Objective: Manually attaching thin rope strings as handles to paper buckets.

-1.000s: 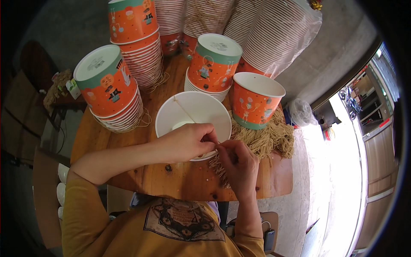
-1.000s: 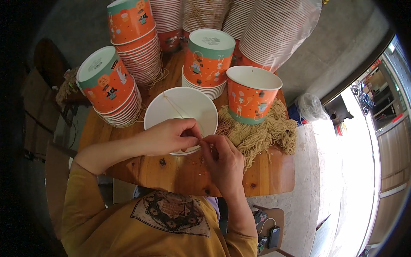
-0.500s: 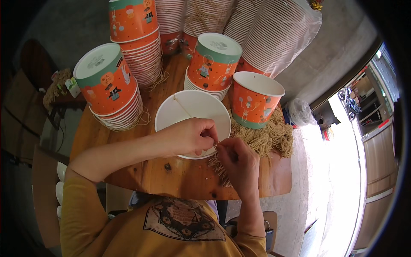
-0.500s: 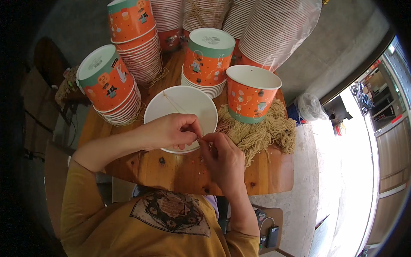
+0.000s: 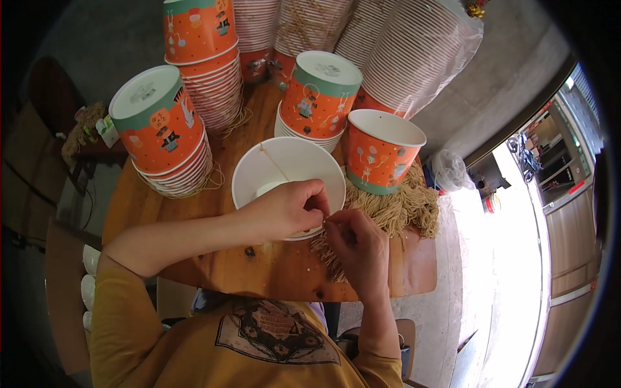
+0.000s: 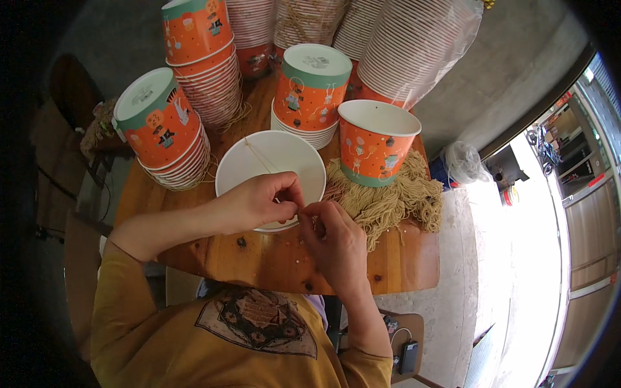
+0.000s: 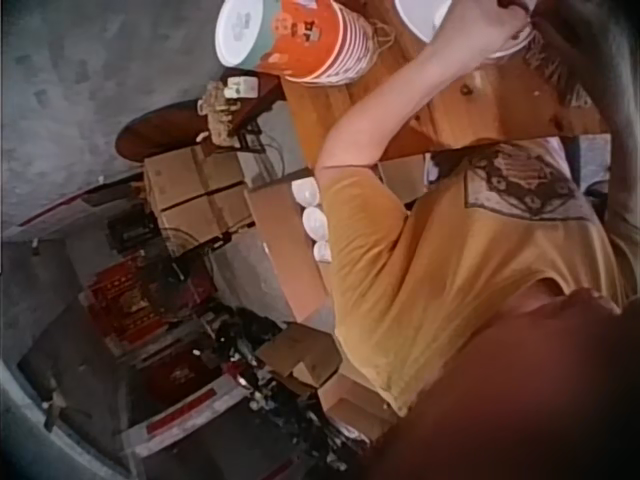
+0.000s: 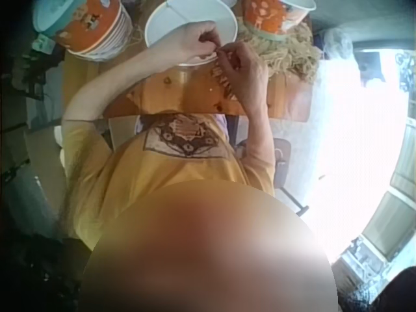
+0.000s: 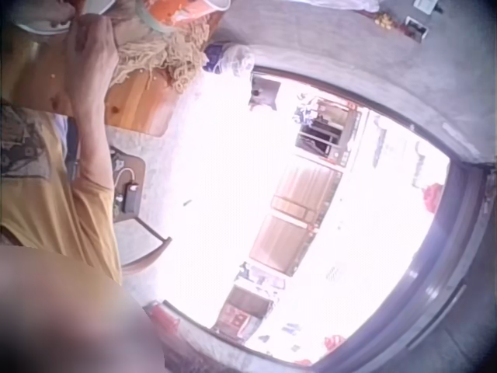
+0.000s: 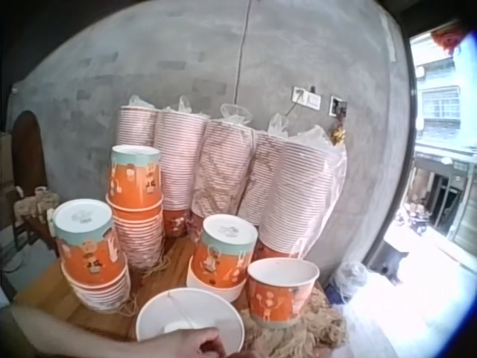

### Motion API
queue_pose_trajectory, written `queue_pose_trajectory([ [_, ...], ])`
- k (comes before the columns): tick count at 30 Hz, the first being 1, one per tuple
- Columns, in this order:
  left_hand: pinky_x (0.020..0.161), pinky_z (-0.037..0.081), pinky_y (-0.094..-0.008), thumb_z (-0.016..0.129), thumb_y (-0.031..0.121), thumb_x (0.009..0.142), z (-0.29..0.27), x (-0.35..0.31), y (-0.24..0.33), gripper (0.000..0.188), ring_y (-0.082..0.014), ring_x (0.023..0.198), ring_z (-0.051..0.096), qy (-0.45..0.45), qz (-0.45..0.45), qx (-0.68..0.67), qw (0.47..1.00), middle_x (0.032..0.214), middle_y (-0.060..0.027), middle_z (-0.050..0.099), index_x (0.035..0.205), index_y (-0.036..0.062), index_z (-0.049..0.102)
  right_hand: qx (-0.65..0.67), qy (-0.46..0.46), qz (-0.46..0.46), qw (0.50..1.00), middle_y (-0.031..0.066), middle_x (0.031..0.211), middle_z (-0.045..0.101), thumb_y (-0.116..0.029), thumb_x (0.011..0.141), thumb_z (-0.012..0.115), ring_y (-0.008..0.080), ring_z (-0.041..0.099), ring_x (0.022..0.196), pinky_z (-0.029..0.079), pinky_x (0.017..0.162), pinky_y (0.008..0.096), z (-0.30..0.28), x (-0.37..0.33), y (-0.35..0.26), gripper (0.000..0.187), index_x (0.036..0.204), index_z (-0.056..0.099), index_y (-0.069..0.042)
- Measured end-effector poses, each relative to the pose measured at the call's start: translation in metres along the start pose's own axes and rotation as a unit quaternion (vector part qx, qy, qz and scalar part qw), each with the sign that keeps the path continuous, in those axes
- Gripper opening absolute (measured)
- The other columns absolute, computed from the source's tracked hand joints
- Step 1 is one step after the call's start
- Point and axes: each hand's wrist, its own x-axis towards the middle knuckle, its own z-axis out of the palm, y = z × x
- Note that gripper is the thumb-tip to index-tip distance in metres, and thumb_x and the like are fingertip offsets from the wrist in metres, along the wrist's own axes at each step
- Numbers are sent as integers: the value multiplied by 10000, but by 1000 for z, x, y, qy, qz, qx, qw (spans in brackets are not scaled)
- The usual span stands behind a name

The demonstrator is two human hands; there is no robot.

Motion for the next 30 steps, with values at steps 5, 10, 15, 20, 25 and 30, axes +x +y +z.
queue_pose_trajectory([
  [5,757,458,-242,584,44,848,2,-2,3,128,-76,828,552,5,10,1,1000,877,-16,583,959,23,524,16,61,-8,998,69,743,581,-80,840,679,183,566,581,461,539,306,7,-4,6,101,893,597,-54],
  [10,825,438,-255,590,32,849,3,-1,-2,209,-74,876,540,-4,62,-40,997,919,-12,567,1026,46,480,25,79,2,997,83,761,580,-62,848,663,199,567,593,459,545,312,13,-7,11,95,901,587,-47],
  [15,867,416,-258,595,36,862,2,0,-3,279,-82,898,530,-13,54,-55,997,932,-14,565,1100,61,454,30,101,21,994,81,768,583,-51,849,659,196,563,592,457,544,304,19,-11,15,102,918,585,-47],
  [20,889,395,-257,596,35,866,3,3,-5,319,-82,919,518,-14,44,-81,996,938,-16,568,1146,68,447,68,117,45,990,69,772,575,-54,839,679,184,556,576,456,531,297,25,-14,16,153,958,583,-55],
  [25,877,399,-255,594,37,867,4,1,-3,318,-80,910,517,-11,45,-76,996,938,-14,568,1147,66,444,1,136,-26,990,55,769,552,-53,820,703,192,563,572,461,509,323,24,-14,17,188,971,599,-95],
  [30,837,411,-242,583,33,867,5,0,0,314,-73,891,514,-7,39,-41,998,938,-9,567,1146,65,443,-51,136,-76,986,47,771,549,-50,800,717,212,572,577,465,503,344,22,-15,20,197,952,616,-124],
])
